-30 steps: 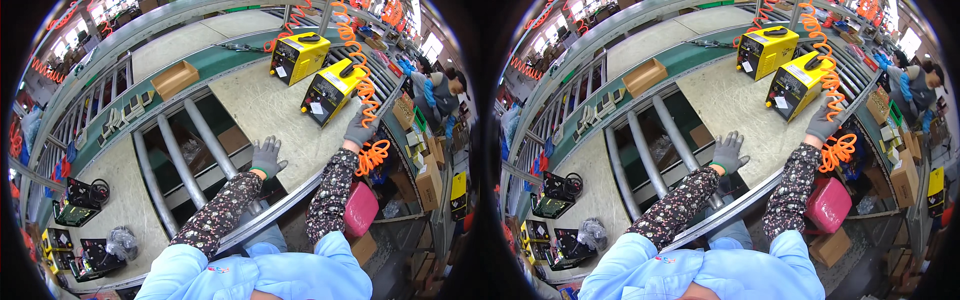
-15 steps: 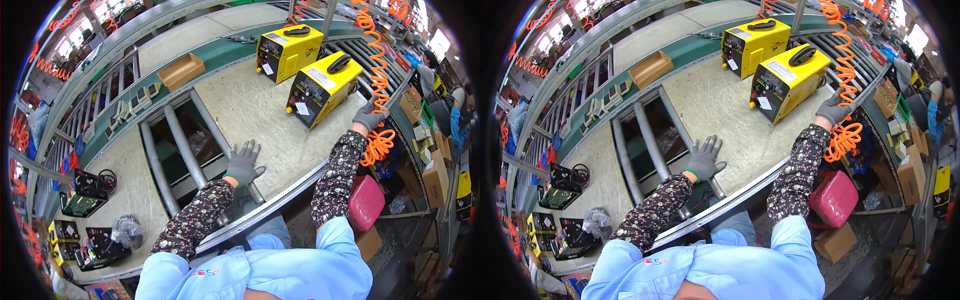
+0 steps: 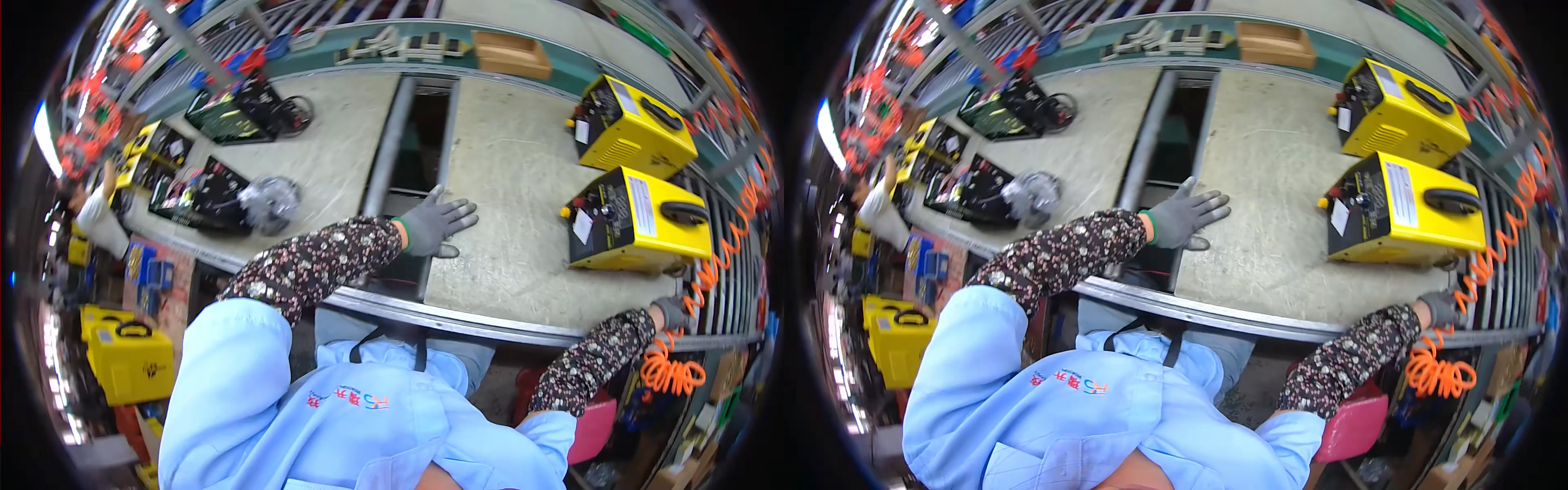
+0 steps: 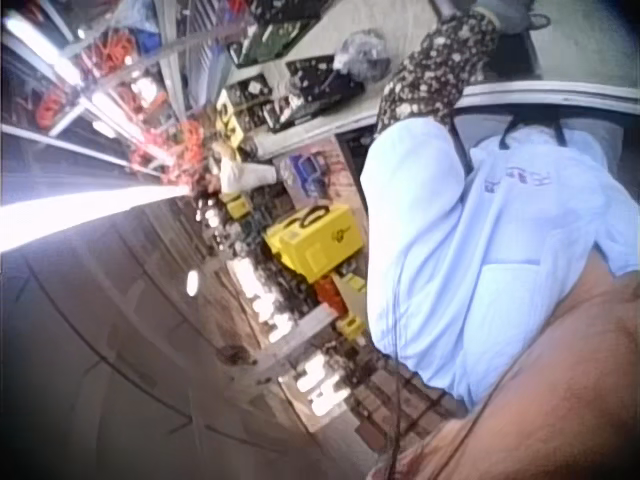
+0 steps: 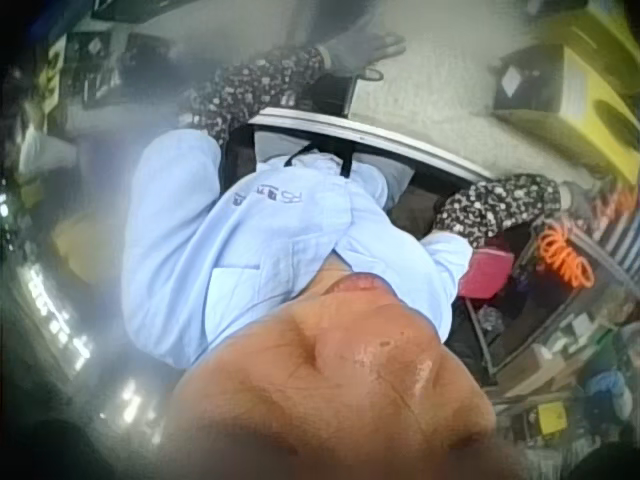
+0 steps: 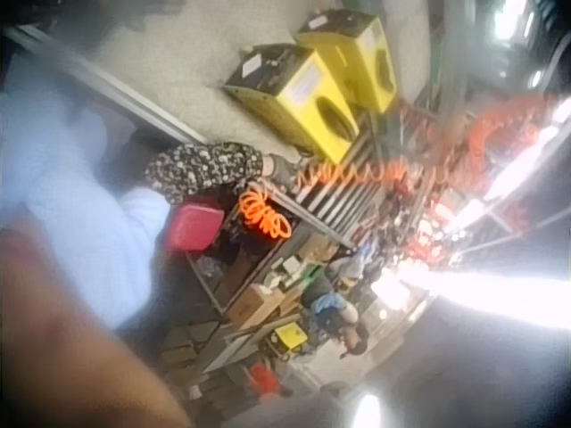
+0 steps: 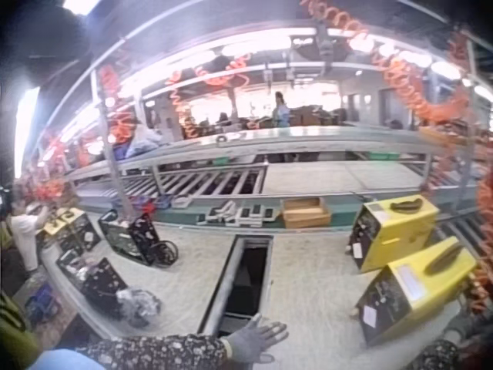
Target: Assembling the outer yellow casing and tightening screws on welding machine units at a factory assembly line.
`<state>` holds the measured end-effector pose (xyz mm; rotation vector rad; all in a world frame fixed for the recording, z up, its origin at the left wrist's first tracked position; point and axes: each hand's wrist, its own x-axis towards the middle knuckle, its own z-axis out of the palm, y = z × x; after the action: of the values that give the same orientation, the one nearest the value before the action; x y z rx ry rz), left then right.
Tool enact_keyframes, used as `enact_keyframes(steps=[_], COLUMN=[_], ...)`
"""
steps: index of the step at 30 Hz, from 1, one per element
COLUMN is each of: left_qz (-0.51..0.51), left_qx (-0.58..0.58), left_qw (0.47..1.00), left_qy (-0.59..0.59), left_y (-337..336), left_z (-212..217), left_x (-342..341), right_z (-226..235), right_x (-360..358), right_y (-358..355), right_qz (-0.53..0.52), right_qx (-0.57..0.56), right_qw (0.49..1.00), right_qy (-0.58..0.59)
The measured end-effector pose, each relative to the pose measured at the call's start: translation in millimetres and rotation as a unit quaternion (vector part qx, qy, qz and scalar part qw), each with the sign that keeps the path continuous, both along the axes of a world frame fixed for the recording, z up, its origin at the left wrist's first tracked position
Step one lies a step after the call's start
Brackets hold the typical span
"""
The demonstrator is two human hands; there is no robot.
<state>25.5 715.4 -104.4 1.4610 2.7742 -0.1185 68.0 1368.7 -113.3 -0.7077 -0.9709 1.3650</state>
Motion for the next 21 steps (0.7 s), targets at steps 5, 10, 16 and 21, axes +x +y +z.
enact_keyframes(steps=[5,10,16,21], left_qz=[0.037,0.043,0.04,0.038], left_qx=[-0.053,-0.031,-0.008,-0.005], left_qw=[0.998,0.998,0.998,0.999], left_qy=[-0.019,-0.044,-0.045,-0.035], left_y=[-52,-84,-118,-147], left_z=[17,15,32,34], left_x=[-1,9,16,16], right_z=[-13,16,35,15], right_x=[11,11,24,16], right_y=[12,-33,-87,-142], right_qz=[-0.094,-0.18,-0.195,-0.115], right_qx=[0.182,0.182,0.146,0.167], right_qw=[0.888,0.826,0.795,0.697], right_qy=[-0.411,-0.503,-0.556,-0.688])
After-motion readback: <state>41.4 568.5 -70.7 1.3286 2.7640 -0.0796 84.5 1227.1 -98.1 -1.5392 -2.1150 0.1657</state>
